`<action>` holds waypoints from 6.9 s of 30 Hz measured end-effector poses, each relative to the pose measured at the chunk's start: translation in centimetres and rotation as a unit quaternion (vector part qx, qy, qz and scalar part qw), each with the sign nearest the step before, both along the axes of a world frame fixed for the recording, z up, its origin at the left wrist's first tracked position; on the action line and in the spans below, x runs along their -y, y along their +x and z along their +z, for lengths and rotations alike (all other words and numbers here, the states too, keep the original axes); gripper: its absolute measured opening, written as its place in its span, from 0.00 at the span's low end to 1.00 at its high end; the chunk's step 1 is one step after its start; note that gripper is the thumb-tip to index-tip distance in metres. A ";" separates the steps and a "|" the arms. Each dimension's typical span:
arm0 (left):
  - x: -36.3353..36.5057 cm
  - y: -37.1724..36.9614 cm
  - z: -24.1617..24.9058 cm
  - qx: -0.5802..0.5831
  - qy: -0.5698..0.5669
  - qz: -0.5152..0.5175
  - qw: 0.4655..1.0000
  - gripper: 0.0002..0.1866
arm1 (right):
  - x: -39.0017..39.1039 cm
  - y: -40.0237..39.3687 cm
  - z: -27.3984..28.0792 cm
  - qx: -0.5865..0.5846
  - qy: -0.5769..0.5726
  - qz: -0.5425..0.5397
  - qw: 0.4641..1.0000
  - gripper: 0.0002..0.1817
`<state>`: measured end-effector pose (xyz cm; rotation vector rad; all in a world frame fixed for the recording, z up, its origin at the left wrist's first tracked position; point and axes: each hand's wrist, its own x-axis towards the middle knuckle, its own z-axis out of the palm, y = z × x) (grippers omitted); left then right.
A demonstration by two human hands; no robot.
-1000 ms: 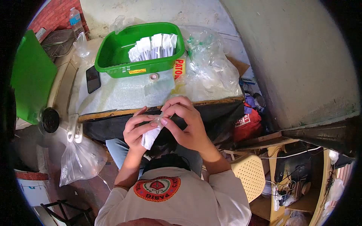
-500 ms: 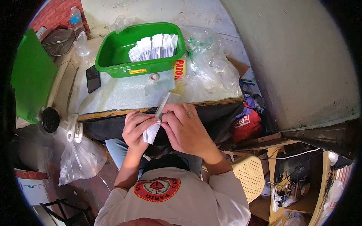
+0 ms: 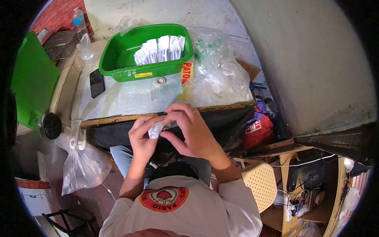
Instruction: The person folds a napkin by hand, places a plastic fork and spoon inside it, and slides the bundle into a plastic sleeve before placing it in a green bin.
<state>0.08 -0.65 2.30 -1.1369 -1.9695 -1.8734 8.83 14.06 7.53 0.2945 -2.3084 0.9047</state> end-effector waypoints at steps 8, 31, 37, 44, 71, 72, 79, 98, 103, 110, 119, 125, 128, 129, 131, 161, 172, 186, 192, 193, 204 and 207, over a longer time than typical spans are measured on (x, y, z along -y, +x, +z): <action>-0.2 -0.2 0.0 0.015 -0.035 -0.023 0.999 0.15 | -0.7 0.0 1.2 0.014 0.240 0.007 0.971 0.19; -0.7 -0.3 -1.2 0.181 -0.064 -0.187 0.964 0.11 | -2.4 -0.9 -0.3 -0.078 -0.030 -0.037 0.996 0.14; -1.3 0.1 -0.9 0.149 -0.017 -0.105 0.983 0.09 | -2.3 -0.7 -0.3 -0.078 -0.008 -0.032 0.996 0.14; -2.0 0.5 -0.5 0.015 -0.009 0.011 1.000 0.09 | -1.8 -0.9 -1.0 -0.081 -0.010 -0.031 0.996 0.14; -2.8 0.4 -1.3 0.000 0.031 -0.003 1.000 0.14 | -1.6 -1.0 -0.7 -0.080 0.103 -0.055 0.990 0.12; -2.8 0.4 -1.3 0.043 0.033 -0.026 0.998 0.15 | -1.6 -1.2 -0.7 -0.085 0.072 -0.056 0.992 0.12; -2.7 0.2 -2.8 0.245 0.057 -0.201 0.947 0.15 | -2.0 -1.6 -0.1 -0.077 0.052 -0.049 0.994 0.10; -1.9 -1.1 -3.8 0.278 -0.011 -0.370 0.886 0.17 | -2.5 -0.9 4.1 0.025 0.139 -0.047 0.989 0.04; -1.8 -1.4 -4.9 0.313 -0.011 -0.427 0.848 0.18 | -3.4 -1.7 5.6 -0.009 0.171 -0.058 0.984 0.03; -1.2 -1.7 -6.0 0.341 -0.014 -0.449 0.826 0.26 | -5.3 -3.1 7.2 -0.054 0.117 -0.105 0.986 0.05; -0.4 -1.8 -6.8 0.349 -0.004 -0.475 0.808 0.25 | -6.2 -3.0 7.6 -0.028 0.065 -0.099 0.993 0.03; -2.2 -1.5 -4.4 0.181 -0.020 -0.335 0.924 0.33 | -4.2 -1.8 7.1 -0.003 0.081 -0.027 0.996 0.05; -3.4 -1.7 -2.9 0.186 0.022 -0.329 0.926 0.29 | -3.6 -1.5 6.9 0.004 0.088 -0.003 0.996 0.07; -3.7 -1.9 -2.7 0.192 0.013 -0.329 0.924 0.26 | -3.6 -1.4 6.7 0.004 0.091 0.016 0.996 0.08; -3.9 -2.1 -2.5 0.179 0.002 -0.334 0.925 0.18 | -3.6 -1.2 6.8 0.011 0.105 0.022 0.994 0.09; -0.3 -0.9 -4.9 0.290 -0.099 -0.421 0.854 0.15 | -4.2 0.4 1.0 0.143 -0.072 0.063 0.985 0.10; -0.3 -0.7 -5.0 0.319 -0.115 -0.430 0.837 0.15 | -5.4 0.1 -1.0 0.261 -0.056 0.065 0.961 0.06; -0.6 -0.5 -4.9 0.360 -0.097 -0.452 0.810 0.15 | -4.6 0.1 -1.6 0.171 -0.106 0.051 0.978 0.07; -1.0 -1.3 -3.1 0.153 -0.071 -0.319 0.933 0.12 | -4.1 -0.4 -1.1 0.128 -0.117 0.061 0.983 0.15; -1.0 -1.5 -2.8 0.153 -0.071 -0.319 0.933 0.12 | -4.0 -0.3 -1.0 0.149 -0.164 0.051 0.974 0.20; -1.2 -1.1 -2.8 0.110 0.002 -0.128 0.986 0.13 | -1.4 -1.2 -8.5 0.168 -0.335 0.164 0.913 0.21; -1.5 -0.5 -2.3 0.135 0.036 -0.105 0.985 0.13 | -1.1 -1.3 -9.0 0.172 -0.340 0.116 0.917 0.12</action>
